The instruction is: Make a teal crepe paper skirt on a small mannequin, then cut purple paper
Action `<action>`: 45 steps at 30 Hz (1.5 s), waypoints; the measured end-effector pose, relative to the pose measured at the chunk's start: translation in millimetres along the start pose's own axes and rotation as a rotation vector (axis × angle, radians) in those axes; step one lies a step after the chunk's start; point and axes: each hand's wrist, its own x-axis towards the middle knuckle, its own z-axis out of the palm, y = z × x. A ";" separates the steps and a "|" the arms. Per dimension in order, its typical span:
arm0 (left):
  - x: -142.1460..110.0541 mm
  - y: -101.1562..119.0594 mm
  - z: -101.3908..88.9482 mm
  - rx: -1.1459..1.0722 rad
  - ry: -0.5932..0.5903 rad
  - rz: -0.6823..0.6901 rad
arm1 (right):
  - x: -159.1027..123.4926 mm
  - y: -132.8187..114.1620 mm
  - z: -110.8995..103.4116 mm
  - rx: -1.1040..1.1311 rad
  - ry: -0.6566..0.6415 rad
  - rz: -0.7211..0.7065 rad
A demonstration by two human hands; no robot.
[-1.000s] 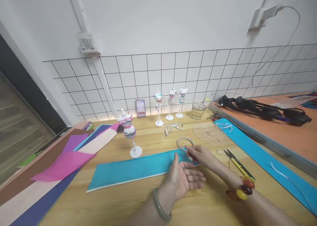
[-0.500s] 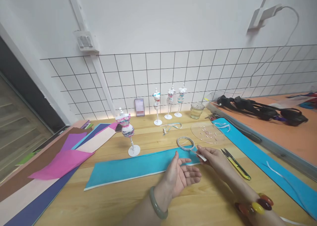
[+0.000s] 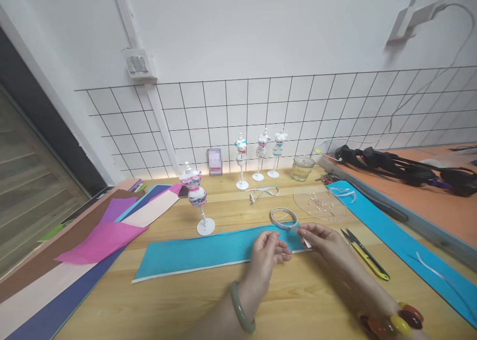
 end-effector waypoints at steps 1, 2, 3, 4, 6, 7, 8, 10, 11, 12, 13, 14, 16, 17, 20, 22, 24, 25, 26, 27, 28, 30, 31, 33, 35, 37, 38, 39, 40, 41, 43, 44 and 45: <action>0.1 -0.4 -0.4 -0.018 -0.018 -0.012 | -1.1 -3.2 0.3 -0.028 -0.011 -0.014; 0.0 -0.7 -0.6 -0.041 -0.038 -0.029 | -2.6 -6.8 1.0 -0.057 -0.025 -0.030; -0.2 -0.9 -0.7 -0.067 -0.059 -0.055 | -4.1 -10.6 2.3 -0.083 -0.040 -0.045; -0.5 -0.9 -0.6 -0.097 -0.081 -0.084 | -5.8 -14.3 4.2 -0.108 -0.054 -0.056; -1.4 -0.2 -0.1 -0.160 -0.130 -0.137 | -9.1 -20.8 9.1 -0.159 -0.087 -0.070; -1.8 0.5 0.1 -0.191 -0.157 -0.155 | -10.6 -23.5 11.8 -0.186 -0.113 -0.079; -2.3 1.4 0.2 -0.223 -0.182 -0.165 | -12.0 -25.7 14.3 -0.217 -0.141 -0.091; -2.6 3.0 -0.1 -0.287 -0.223 -0.161 | -13.6 -28.7 17.7 -0.289 -0.201 -0.127; -2.4 3.5 -0.5 -0.317 -0.232 -0.153 | -13.5 -29.3 18.4 -0.321 -0.230 -0.146; -2.0 3.8 -1.1 -0.340 -0.230 -0.145 | -12.4 -29.1 18.2 -0.348 -0.250 -0.161; -1.3 3.7 -1.8 -0.355 -0.216 -0.140 | -10.2 -28.2 17.2 -0.375 -0.261 -0.172; -0.5 3.5 -2.5 -0.361 -0.192 -0.140 | -6.7 -26.4 15.8 -0.408 -0.259 -0.184; 1.1 2.7 -3.4 -0.360 -0.125 -0.148 | 3.8 -20.9 12.5 -0.541 -0.234 -0.238; 1.6 2.3 -3.6 -0.359 -0.096 -0.151 | 10.4 -17.4 11.3 -0.630 -0.217 -0.276; 1.7 2.1 -3.1 -0.351 -0.058 -0.150 | 30.1 -7.2 11.2 -0.829 -0.239 -0.354; 0.9 2.2 -2.3 -0.336 -0.058 -0.137 | 39.5 -2.4 13.9 -0.869 -0.279 -0.368; 0.4 2.0 -1.8 -0.321 -0.053 -0.118 | 44.7 0.3 17.0 -0.908 -0.311 -0.381; 0.5 1.7 -1.8 -0.314 -0.048 -0.110 | 45.9 0.9 18.3 -0.927 -0.322 -0.386; 0.8 1.2 -1.9 -0.308 -0.041 -0.104 | 46.6 1.3 19.0 -0.943 -0.332 -0.391; 1.3 0.8 -2.2 -0.302 -0.033 -0.100 | 46.8 1.3 19.2 -0.956 -0.339 -0.397; 1.7 0.3 -2.8 -0.296 -0.026 -0.096 | 47.0 1.2 18.8 -0.966 -0.344 -0.404; 2.3 -0.5 -4.3 -0.291 -0.020 -0.091 | 47.8 0.7 15.7 -0.976 -0.348 -0.417; 2.3 -0.9 -5.3 -0.290 -0.017 -0.089 | 48.7 0.3 13.2 -0.978 -0.345 -0.421; 1.7 -1.5 -7.3 -0.296 -0.014 -0.087 | 51.7 -0.5 6.3 -0.980 -0.328 -0.425; 0.9 -1.9 -8.7 -0.306 -0.011 -0.084 | 55.2 -1.7 -2.0 -0.982 -0.300 -0.422; 0.2 -1.8 -9.2 -0.312 -0.016 -0.088 | 57.6 -3.8 -9.8 -0.986 -0.266 -0.416; 0.1 -1.5 -9.0 -0.312 -0.021 -0.092 | 57.8 -5.5 -13.0 -0.989 -0.248 -0.413; 0.0 -0.9 -8.6 -0.313 -0.023 -0.096 | 57.1 -7.6 -15.5 -0.991 -0.231 -0.410; 0.1 -0.1 -8.0 -0.315 -0.021 -0.100 | 55.5 -10.1 -17.2 -0.994 -0.215 -0.414; 0.2 0.9 -7.3 -0.321 -0.015 -0.102 | 52.9 -13.1 -18.1 -0.997 -0.201 -0.430; 0.4 2.9 -6.1 -0.348 -0.006 -0.108 | 45.2 -19.3 -18.2 -1.000 -0.172 -0.495; 0.4 3.9 -5.5 -0.369 -0.008 -0.114 | 40.6 -22.2 -17.6 -0.999 -0.153 -0.539; 0.2 4.8 -5.1 -0.388 -0.019 -0.126 | 35.6 -24.5 -16.8 -0.998 -0.133 -0.586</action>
